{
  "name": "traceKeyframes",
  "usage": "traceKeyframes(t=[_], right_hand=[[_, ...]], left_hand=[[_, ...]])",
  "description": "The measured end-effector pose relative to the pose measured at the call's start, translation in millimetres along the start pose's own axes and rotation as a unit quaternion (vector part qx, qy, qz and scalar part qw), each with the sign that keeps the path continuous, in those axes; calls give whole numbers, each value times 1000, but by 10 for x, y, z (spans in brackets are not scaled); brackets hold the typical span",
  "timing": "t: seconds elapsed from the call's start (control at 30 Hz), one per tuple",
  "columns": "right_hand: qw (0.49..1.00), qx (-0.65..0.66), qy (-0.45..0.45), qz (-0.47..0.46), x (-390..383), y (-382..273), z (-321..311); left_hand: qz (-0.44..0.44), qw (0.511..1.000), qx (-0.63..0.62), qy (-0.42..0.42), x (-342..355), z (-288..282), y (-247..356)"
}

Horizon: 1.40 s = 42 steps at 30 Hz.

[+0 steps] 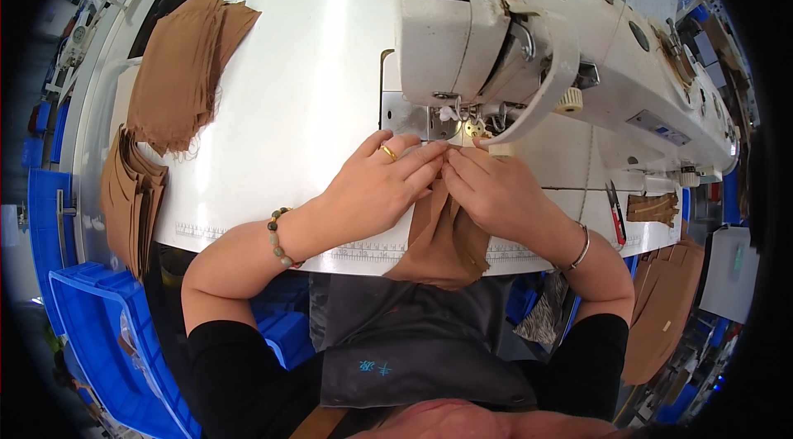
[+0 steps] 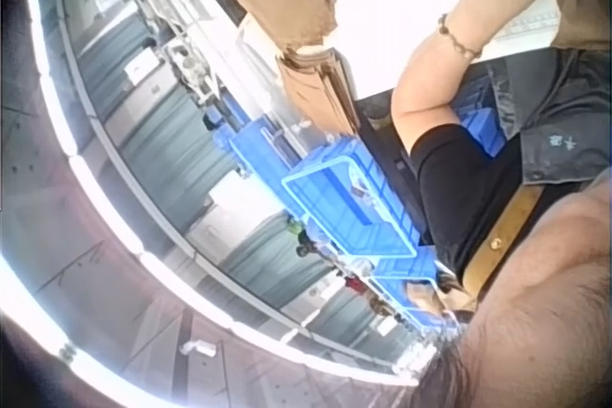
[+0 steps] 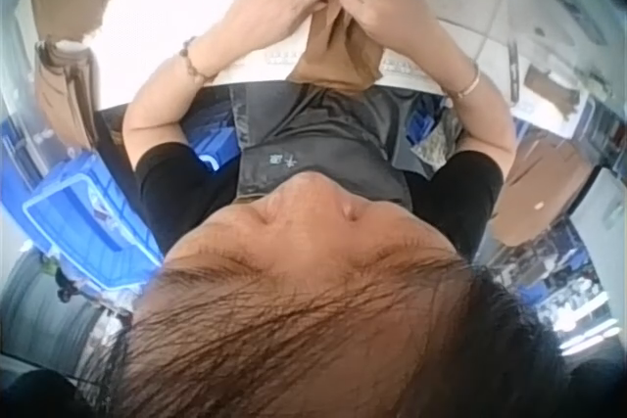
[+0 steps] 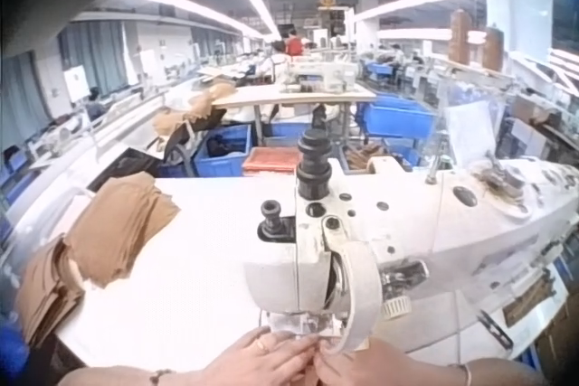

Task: Sewing a zipper into a piece of brown material using an industrial sewing machine.

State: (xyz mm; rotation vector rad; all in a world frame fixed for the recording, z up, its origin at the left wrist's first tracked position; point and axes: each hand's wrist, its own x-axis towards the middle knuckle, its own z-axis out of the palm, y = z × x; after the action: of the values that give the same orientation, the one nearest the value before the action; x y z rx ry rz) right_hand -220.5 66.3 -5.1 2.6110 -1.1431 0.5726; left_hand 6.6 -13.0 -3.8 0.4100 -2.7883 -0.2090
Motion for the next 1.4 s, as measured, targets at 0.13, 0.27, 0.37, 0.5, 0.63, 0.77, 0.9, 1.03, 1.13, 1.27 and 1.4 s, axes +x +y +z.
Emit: traceKeyframes(t=[0.13,0.27,0.37,0.5,0.63,0.77,0.9,1.03,1.13,1.27,1.4], right_hand=[[999,-1,-39,36,-16,57,47],[998,-23,-21,60,-16,175,166],[999,-30,10,40,-50,262,258],[998,-18,36,38,-13,299,267],[998,-22,37,44,-23,278,256],[998,-24,10,57,0,246,203],[998,-40,20,54,-32,250,148],[994,-72,-17,78,4,174,-136],[997,2,2,73,-22,-71,-278],[990,139,-16,18,61,-284,-189],[993,59,-65,80,-7,-47,55]], left_hand=[[-31,999,39,12,-10,25,-4],[-77,994,73,-5,16,51,-45],[-82,993,85,3,42,62,-88],[-89,992,87,3,73,58,-146],[-109,990,92,22,55,47,-80],[-130,988,67,49,-176,-80,272],[-83,993,-77,14,-431,-165,672],[-72,992,-85,60,-599,-68,914],[-80,993,-20,85,-665,-6,982],[-36,990,84,108,-706,146,1030],[-15,988,146,46,-689,57,1120]])
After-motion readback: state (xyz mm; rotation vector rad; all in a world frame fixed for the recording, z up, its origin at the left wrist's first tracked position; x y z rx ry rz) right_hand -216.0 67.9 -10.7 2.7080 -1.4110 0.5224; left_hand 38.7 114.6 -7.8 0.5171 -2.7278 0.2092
